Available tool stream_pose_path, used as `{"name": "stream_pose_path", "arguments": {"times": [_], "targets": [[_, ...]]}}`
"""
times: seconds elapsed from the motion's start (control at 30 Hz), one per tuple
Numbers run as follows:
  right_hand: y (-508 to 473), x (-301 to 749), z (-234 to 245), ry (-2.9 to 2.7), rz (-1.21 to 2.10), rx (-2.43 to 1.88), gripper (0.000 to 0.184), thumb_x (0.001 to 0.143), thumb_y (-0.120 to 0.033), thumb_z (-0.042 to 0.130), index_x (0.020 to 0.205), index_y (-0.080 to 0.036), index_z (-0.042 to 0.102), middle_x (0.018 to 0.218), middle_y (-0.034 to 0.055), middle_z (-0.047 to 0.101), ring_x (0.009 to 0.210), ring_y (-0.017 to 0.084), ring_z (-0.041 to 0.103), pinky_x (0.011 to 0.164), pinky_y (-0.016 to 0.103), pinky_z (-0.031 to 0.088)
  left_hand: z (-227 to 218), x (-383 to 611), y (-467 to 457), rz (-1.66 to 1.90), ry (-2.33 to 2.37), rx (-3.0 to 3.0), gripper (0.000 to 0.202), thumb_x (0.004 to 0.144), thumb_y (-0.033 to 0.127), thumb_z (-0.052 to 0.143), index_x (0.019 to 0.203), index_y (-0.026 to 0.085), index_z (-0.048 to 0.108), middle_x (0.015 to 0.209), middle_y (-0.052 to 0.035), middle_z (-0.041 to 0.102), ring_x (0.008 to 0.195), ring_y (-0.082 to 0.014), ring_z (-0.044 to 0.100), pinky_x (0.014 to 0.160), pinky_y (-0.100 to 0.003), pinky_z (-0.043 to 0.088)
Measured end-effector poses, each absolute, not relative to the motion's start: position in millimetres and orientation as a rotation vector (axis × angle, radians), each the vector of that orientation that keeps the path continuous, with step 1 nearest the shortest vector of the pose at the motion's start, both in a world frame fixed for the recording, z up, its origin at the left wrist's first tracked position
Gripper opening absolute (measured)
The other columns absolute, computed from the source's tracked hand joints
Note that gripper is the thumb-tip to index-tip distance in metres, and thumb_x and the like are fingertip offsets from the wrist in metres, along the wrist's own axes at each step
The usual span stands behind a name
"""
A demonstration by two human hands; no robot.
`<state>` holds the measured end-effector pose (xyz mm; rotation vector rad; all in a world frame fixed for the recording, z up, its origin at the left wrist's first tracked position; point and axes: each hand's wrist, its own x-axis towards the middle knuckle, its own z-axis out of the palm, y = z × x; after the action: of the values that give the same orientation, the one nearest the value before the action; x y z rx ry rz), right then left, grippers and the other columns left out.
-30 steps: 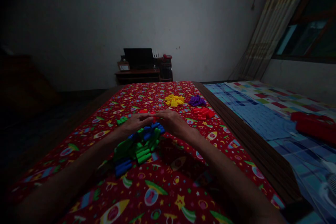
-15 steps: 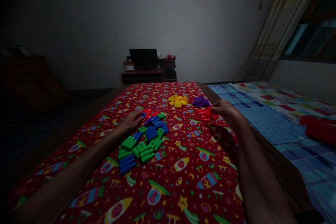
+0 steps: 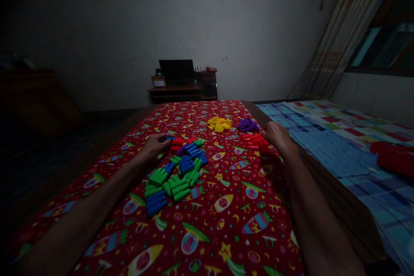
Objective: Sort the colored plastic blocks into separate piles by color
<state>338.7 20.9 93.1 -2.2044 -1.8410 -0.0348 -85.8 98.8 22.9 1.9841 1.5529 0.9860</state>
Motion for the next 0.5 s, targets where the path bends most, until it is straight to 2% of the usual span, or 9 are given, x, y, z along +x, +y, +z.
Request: {"name": "stream_pose_path", "arguments": {"times": [0.07,0.17,0.3,0.37,0.43,0.5], "targets": [[20.8,319.7,94.9,-1.891,-0.12,-2.047,0.028,0.086,-0.021,0.048,0.083,-0.012,0.074,0.075,0.0107,0.07,0.065,0.016,0.06,0.057,0.025,0.034,37.3,-84.2,91.8,1.056,1.43,1.864,0.044,0.071,0.044,0.062,0.102,0.014,0.072,0.091,-0.0066,0.075,0.083,-0.0232,0.067,0.069,-0.028,0.052],[17.1,276.1,92.3,-2.061,-0.023,-1.624,0.028,0.09,-0.025,0.049,0.099,-0.014,0.073,0.09,0.0107,0.073,0.074,0.016,0.063,0.064,0.024,0.04,59.3,-69.6,75.2,1.067,1.278,1.796,0.049,0.066,0.052,0.07,0.099,0.016,0.073,0.095,-0.0072,0.075,0.089,-0.0245,0.068,0.075,-0.03,0.053],[8.8,218.1,78.9,-2.154,0.063,-1.122,0.041,0.088,-0.031,0.058,0.127,-0.017,0.059,0.112,0.0119,0.069,0.085,0.017,0.065,0.071,0.024,0.044,75.1,-36.6,50.8,0.927,1.066,1.768,0.05,0.064,0.054,0.074,0.096,0.016,0.073,0.089,-0.0067,0.076,0.085,-0.0241,0.069,0.076,-0.032,0.054],[6.7,202.5,73.1,-2.2,0.032,-1.048,0.034,0.09,-0.03,0.056,0.12,-0.017,0.063,0.103,0.011,0.071,0.081,0.016,0.064,0.069,0.024,0.042,76.1,-23.2,42.3,0.864,0.985,1.734,0.048,0.062,0.053,0.076,0.093,0.016,0.073,0.087,-0.0059,0.076,0.082,-0.0235,0.07,0.075,-0.032,0.054],[6.4,198.3,70.8,-2.233,0.007,-1.103,0.025,0.094,-0.028,0.049,0.1,-0.015,0.07,0.082,0.008,0.071,0.069,0.014,0.06,0.063,0.023,0.037,74.2,-15.5,37.9,0.831,0.954,1.684,0.046,0.06,0.052,0.078,0.088,0.016,0.073,0.082,-0.0052,0.075,0.079,-0.0232,0.07,0.072,-0.031,0.054],[6.8,201.6,71.8,-2.246,0.031,-1.152,0.031,0.096,-0.025,0.044,0.084,-0.014,0.07,0.069,0.0051,0.067,0.061,0.012,0.055,0.058,0.022,0.032,71.2,-13.0,37.1,0.832,0.951,1.648,0.044,0.06,0.053,0.077,0.084,0.016,0.072,0.08,-0.0049,0.075,0.076,-0.0229,0.071,0.07,-0.031,0.054]]}}
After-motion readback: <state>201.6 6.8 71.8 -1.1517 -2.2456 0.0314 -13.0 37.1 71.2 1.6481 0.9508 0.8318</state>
